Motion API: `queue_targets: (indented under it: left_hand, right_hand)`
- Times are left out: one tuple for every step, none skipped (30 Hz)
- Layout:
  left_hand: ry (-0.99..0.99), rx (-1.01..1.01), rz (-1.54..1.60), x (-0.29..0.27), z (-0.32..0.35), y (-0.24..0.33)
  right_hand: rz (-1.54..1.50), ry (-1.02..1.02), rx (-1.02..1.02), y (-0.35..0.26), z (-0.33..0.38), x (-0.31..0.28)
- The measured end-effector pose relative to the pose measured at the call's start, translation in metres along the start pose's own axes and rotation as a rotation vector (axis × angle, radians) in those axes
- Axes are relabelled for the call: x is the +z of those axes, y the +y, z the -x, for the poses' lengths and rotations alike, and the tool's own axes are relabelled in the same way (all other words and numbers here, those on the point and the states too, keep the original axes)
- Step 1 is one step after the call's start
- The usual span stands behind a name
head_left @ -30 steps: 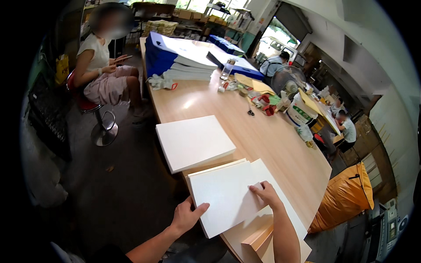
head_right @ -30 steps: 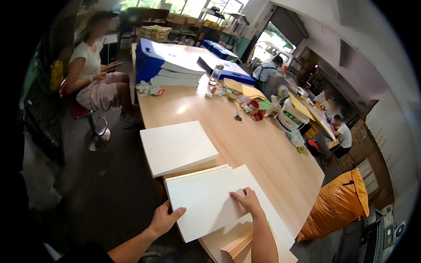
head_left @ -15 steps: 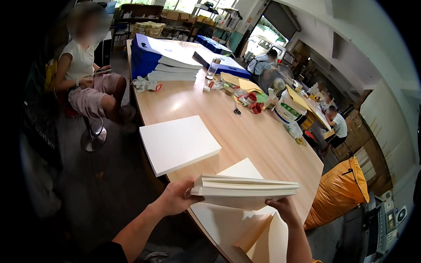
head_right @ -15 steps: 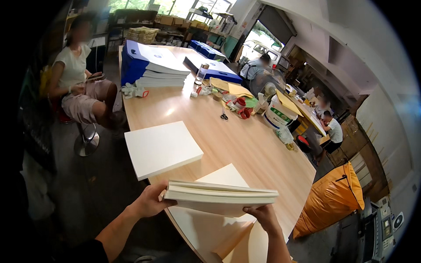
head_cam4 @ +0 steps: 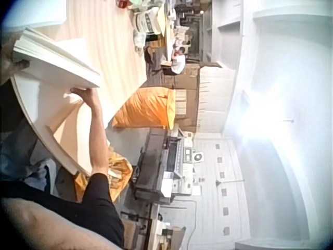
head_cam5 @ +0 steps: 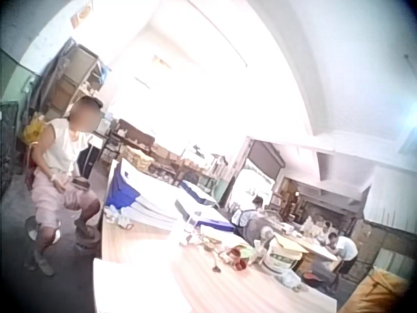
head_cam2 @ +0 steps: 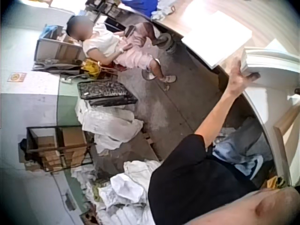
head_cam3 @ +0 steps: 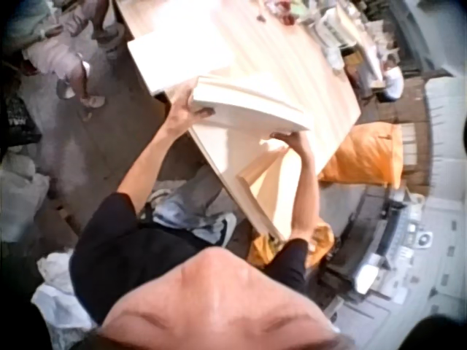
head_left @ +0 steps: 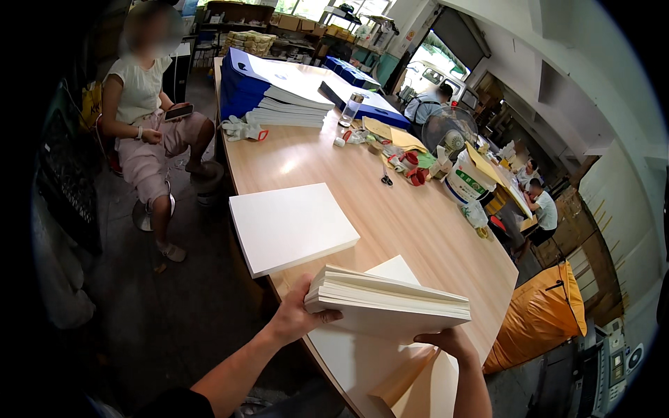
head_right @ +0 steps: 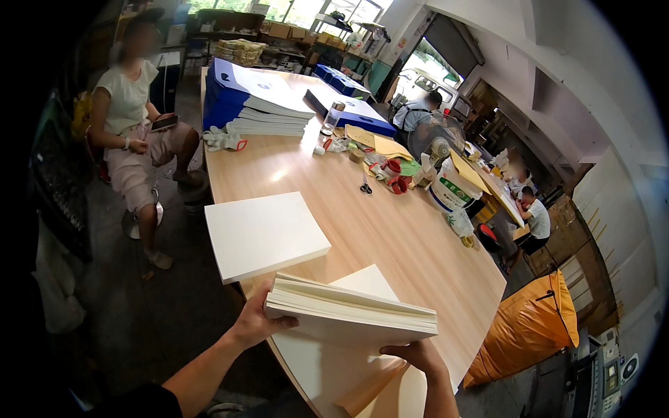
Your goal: The person repeatedly picks up stacks of white and beige paper sheets, fans them open, and folds them in half. They place the folded stacks on the table and continue the process with additional stacks.
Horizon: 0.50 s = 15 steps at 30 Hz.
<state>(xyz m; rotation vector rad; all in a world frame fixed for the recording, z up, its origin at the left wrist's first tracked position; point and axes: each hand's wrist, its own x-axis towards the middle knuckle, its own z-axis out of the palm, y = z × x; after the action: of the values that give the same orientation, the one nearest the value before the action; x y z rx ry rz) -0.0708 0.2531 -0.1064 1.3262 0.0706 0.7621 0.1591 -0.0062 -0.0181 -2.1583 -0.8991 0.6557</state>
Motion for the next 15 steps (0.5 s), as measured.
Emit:
queue_targets:
  left_hand:
    - [0.046,0.035,-0.019,0.003,0.001,-0.001]
    - [0.090,0.076,-0.038,0.009,0.001,0.002]
    - [0.134,0.116,-0.056,0.013,0.001,0.003]
    - [0.158,0.090,0.001,0.014,0.002,-0.001]
    - [0.183,0.067,0.059,0.017,0.003,-0.006]
    - [0.206,0.044,0.120,0.019,0.002,-0.008]
    - [0.179,0.057,0.160,0.017,-0.001,-0.008]
    - [0.147,0.057,0.205,0.014,-0.006,-0.005]
    - [0.110,0.052,0.241,0.010,-0.008,0.000]
    - [0.108,-0.004,0.266,0.007,-0.007,0.008]
    - [0.104,-0.062,0.290,0.002,-0.007,0.018]
    - [0.095,-0.119,0.318,-0.001,-0.006,0.022]
    - [0.077,-0.098,0.227,-0.006,-0.005,0.015]
    - [0.063,-0.062,0.134,-0.014,-0.004,0.007]
    - [0.066,-0.144,0.177,-0.020,0.001,0.000]
  right_hand:
    - [0.040,0.023,-0.024,-0.002,-0.001,0.005]
    - [0.080,0.049,-0.051,-0.004,-0.002,0.008]
    - [0.073,0.038,-0.055,-0.002,-0.004,0.007]
    - [0.067,0.029,-0.058,0.003,-0.007,0.007]
    - [0.064,0.020,-0.062,0.004,-0.008,0.004]
    - [0.074,0.037,-0.098,0.002,-0.007,0.003]
    - [0.085,0.054,-0.132,-0.003,-0.007,0.003]
    - [0.093,0.073,-0.153,-0.005,-0.005,0.004]
    - [0.131,0.049,-0.115,-0.006,-0.006,0.003]
    - [0.168,0.026,-0.076,-0.010,-0.008,0.000]
    - [0.202,0.003,-0.036,-0.012,-0.010,0.000]
    - [0.168,0.001,-0.053,-0.012,-0.009,0.002]
    - [0.135,-0.001,-0.072,-0.010,-0.011,0.007]
    - [0.106,-0.003,-0.104,-0.012,-0.014,0.012]
    - [0.045,0.024,-0.171,-0.015,-0.014,0.017]
